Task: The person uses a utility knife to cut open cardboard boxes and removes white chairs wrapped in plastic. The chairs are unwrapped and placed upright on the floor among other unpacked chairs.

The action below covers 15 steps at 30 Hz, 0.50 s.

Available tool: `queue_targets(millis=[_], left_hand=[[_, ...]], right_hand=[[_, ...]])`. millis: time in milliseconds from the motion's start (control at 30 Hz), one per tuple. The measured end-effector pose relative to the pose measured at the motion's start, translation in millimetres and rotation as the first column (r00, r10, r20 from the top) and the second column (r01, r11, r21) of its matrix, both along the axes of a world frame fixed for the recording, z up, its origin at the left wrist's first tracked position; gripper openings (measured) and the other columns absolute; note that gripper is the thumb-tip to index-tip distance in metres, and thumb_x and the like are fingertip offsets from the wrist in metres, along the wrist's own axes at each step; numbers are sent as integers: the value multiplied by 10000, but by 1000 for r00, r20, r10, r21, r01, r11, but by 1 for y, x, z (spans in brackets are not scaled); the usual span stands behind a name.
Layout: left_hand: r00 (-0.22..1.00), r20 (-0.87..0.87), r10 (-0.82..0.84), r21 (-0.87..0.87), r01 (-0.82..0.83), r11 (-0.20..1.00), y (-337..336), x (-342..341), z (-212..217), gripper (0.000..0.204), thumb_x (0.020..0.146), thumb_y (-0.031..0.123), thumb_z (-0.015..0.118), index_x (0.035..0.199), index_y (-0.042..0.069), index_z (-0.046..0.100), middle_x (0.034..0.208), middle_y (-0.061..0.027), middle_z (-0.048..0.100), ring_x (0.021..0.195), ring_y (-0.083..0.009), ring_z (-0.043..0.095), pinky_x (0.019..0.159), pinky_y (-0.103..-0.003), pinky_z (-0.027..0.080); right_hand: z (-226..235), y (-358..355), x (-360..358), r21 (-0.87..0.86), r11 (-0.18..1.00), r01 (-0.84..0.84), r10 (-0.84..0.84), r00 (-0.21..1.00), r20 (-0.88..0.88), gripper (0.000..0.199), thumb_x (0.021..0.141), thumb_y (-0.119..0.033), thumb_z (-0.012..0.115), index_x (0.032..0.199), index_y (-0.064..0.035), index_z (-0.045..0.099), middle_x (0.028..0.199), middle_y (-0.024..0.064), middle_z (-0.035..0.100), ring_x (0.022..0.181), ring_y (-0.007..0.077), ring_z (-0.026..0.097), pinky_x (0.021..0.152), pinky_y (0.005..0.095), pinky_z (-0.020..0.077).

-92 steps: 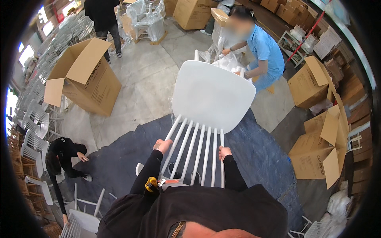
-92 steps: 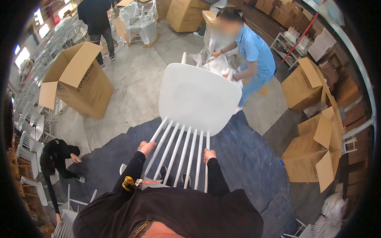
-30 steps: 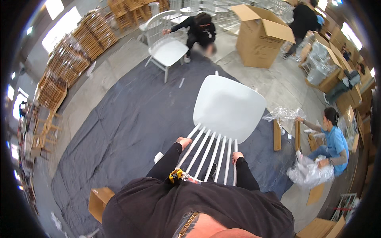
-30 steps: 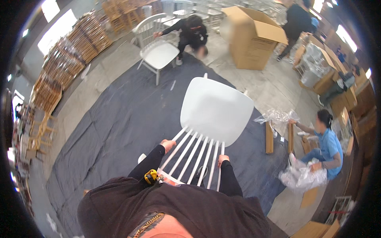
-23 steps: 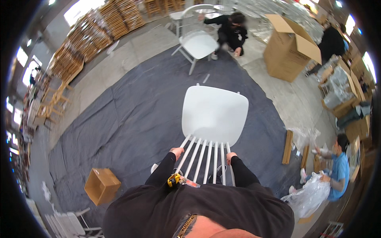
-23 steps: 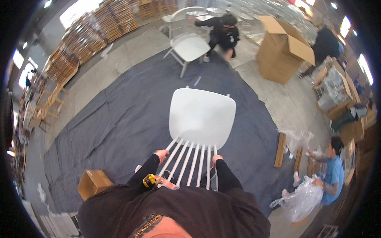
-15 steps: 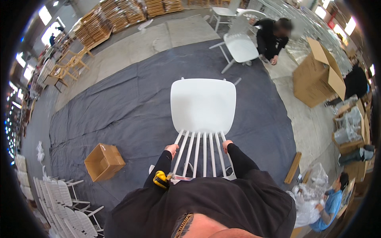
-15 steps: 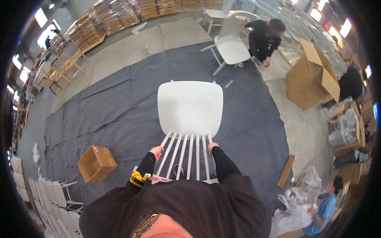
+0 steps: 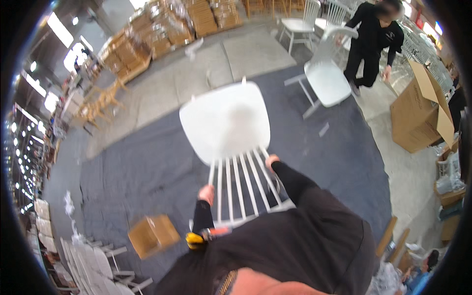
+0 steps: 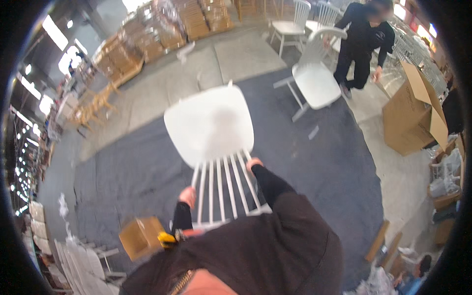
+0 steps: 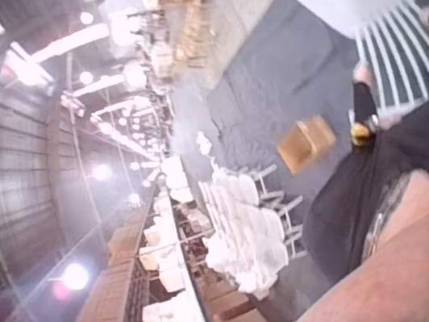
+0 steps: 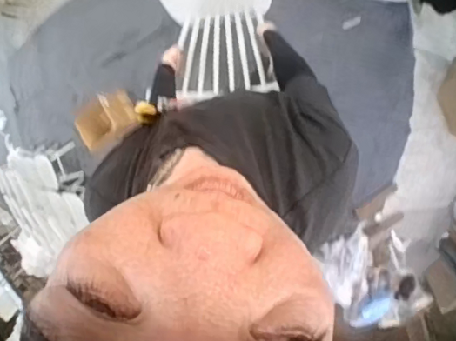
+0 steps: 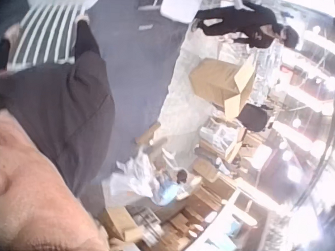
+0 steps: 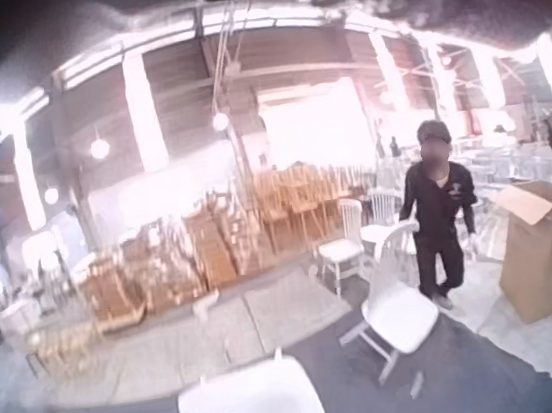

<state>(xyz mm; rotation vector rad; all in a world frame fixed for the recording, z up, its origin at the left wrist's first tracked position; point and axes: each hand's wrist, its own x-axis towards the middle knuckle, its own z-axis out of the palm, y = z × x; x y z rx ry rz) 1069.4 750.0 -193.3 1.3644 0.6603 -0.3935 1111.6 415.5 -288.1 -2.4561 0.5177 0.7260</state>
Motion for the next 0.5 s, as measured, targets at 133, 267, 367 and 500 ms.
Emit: queue_targets(millis=[133, 267, 367, 500], left_hand=[[863, -497, -90, 102, 161, 982, -29, 100, 7, 252, 764, 305, 649, 681, 126, 491, 500, 24, 402, 365, -86, 335, 338, -243, 241], [843, -537, -17, 192, 143, 971, -31, 198, 17, 213, 773, 332, 640, 802, 141, 550, 619, 15, 457, 403, -88, 311, 374, -258, 235], [858, -513, -3, 188, 116, 975, -38, 284, 15, 204, 774, 320, 637, 826, 133, 574, 616, 14, 467, 402, -85, 337, 368, -247, 243], [890, -442, -110, 157, 197, 968, -89, 460, 17, 196, 774, 316, 642, 834, 135, 597, 606, 8, 495, 393, -70, 392, 347, -220, 301]], right_hand=[[-15, -38, 109, -78, 884, -460, 412, 848, -332, 146, 753, -144, 654, 678, -37, 719, 641, 92, 691, 620, 231, 692, 558, 369, 541], [-5, -29, 224, 25, 968, -250, 250, 950, -189, 309, 828, -178, 523, 941, 43, 707, 852, 215, 702, 837, 300, 707, 716, 428, 553], [-10, -38, 313, -52, 901, -431, 422, 898, -127, 253, 820, -170, 517, 776, -9, 708, 738, 160, 693, 705, 260, 698, 621, 399, 539], [-17, -101, 458, -22, 1000, -11, 12, 999, 42, 174, 737, -135, 642, 689, 17, 713, 713, 145, 704, 597, 276, 689, 565, 420, 538]])
